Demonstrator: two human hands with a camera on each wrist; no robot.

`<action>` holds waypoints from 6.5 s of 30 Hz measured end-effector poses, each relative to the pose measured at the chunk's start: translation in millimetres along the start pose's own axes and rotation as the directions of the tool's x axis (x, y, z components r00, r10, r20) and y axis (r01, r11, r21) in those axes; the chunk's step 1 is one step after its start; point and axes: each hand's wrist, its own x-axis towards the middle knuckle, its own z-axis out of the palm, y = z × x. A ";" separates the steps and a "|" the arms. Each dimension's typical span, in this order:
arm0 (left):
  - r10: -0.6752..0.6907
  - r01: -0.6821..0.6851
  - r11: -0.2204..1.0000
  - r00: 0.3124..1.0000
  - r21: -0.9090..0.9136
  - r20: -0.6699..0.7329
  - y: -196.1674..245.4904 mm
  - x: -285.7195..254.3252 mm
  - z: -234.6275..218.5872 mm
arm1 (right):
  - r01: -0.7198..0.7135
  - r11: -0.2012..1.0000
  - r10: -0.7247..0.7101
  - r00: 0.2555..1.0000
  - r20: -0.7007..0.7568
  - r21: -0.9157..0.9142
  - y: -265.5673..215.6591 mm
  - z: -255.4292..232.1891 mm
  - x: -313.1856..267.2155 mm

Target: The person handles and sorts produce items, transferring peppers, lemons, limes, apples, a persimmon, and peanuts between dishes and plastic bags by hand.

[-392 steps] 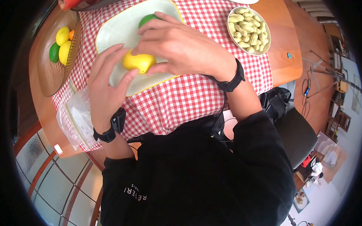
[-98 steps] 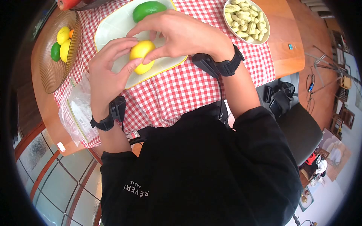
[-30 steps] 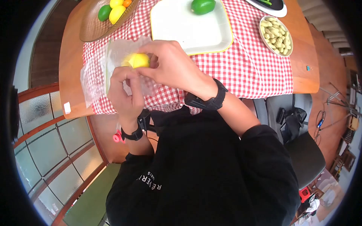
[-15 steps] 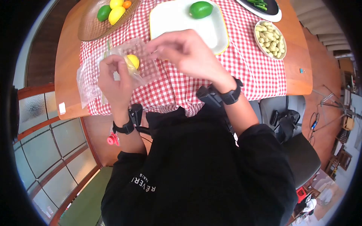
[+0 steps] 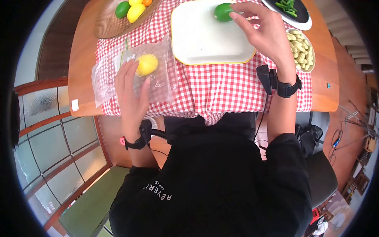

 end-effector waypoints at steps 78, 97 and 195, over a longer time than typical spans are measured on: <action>0.038 0.185 0.815 0.929 -0.549 0.369 52.9 136.6 102.6 | 0.218 0.964 -0.258 0.906 0.336 0.152 17.1 18.3 16.1; 0.129 0.037 0.842 0.955 -0.538 0.268 54.2 132.1 107.4 | 0.160 0.985 -0.171 0.949 0.265 0.061 17.9 10.6 15.1; 0.140 -0.036 0.890 0.970 -0.455 0.197 58.3 127.3 116.4 | 0.350 0.936 -0.351 0.926 0.138 0.034 35.8 25.4 7.6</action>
